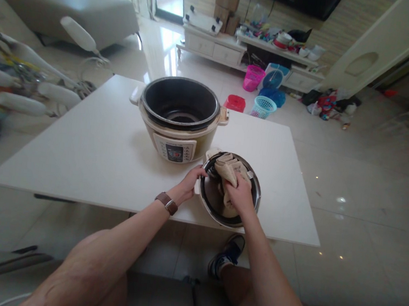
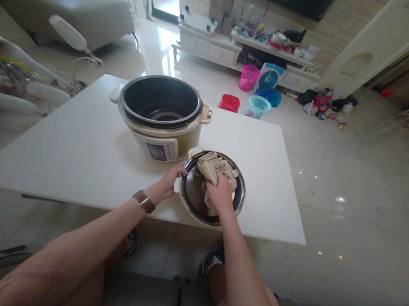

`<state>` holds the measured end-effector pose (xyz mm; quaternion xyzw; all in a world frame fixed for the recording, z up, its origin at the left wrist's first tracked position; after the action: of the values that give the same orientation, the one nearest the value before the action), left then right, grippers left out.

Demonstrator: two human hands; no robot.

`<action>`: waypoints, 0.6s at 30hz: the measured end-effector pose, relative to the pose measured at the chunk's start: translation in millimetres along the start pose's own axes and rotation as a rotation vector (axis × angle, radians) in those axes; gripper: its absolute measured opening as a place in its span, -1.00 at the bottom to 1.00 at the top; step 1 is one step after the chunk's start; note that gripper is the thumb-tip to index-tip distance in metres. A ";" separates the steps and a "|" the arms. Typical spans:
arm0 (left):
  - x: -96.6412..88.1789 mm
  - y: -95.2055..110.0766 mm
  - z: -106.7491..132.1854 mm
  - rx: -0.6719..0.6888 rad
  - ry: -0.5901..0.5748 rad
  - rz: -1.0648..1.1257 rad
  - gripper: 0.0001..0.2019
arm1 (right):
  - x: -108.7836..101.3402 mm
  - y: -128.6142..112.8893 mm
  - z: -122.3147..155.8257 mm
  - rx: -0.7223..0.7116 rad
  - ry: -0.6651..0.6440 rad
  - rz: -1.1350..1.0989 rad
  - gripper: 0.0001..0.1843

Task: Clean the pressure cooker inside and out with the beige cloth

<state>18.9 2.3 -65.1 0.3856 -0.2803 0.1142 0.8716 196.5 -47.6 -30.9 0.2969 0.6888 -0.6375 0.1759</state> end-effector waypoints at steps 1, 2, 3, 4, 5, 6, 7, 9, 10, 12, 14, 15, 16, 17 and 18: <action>0.4 -0.1 0.4 0.001 -0.004 0.000 -0.63 | 1.2 0.0 0.4 0.001 -0.025 0.020 -0.44; 0.9 -0.2 1.0 0.000 -0.004 0.001 -0.64 | 2.3 0.0 0.7 -0.003 -0.048 0.037 -0.40; 1.3 -0.2 1.6 -0.001 -0.001 0.002 -0.65 | 3.5 -0.2 0.9 -0.011 -0.072 0.051 -0.36; 1.7 -0.1 2.2 -0.002 0.006 0.005 -0.67 | 4.6 -0.3 1.1 -0.021 -0.098 0.062 -0.35; 1.9 0.0 2.5 -0.004 0.017 0.008 -0.69 | 5.6 -0.2 1.3 -0.029 -0.127 0.070 -0.35; 1.9 0.1 2.7 -0.009 0.031 0.014 -0.71 | 6.3 0.0 1.5 -0.034 -0.157 0.076 -0.36; 1.6 0.1 2.6 -0.019 0.046 0.026 -0.74 | 6.4 0.4 1.9 -0.036 -0.188 0.075 -0.36; 0.5 -0.9 1.7 -0.064 0.074 0.060 -0.80 | 5.0 1.1 3.5 -0.037 -0.264 0.051 -0.38; -0.4 -1.7 1.1 -0.096 0.085 0.076 -0.83 | 3.0 1.5 4.7 -0.037 -0.308 0.031 -0.39; -2.8 -3.0 0.0 -0.146 0.110 0.099 -0.88 | -3.8 2.3 7.1 -0.026 -0.384 -0.022 -0.43; -5.3 -3.6 -0.3 -0.164 0.130 0.106 -0.90 | -13.8 4.0 8.4 0.005 -0.433 -0.090 -0.48; -6.2 -3.6 -0.1 -0.164 0.131 0.104 -0.90 | -19.5 5.4 8.3 0.024 -0.445 -0.130 -0.52; -6.5 -3.5 0.3 -0.161 0.124 0.098 -0.90 | -25.4 7.3 7.7 0.047 -0.443 -0.170 -0.55; -6.4 -3.3 0.9 -0.154 0.109 0.092 -0.88 | -31.3 9.7 6.5 0.075 -0.424 -0.211 -0.58; -5.9 -3.0 1.6 -0.140 0.091 0.097 -0.86 | -37.1 12.8 4.9 0.109 -0.384 -0.251 -0.60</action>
<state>14.7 -0.8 -69.4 0.3043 -0.2661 0.1539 0.9016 232.3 -59.1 -18.3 0.0913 0.6389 -0.7353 0.2070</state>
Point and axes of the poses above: each hand's wrist, its own z-axis away from the middle knuckle, its own x-axis out of the palm, y = z × x, the point moved 3 cm from there along -z, towards the middle knuckle, and after that the axes turned 6 degrees about -x, right-handed, at the moved point
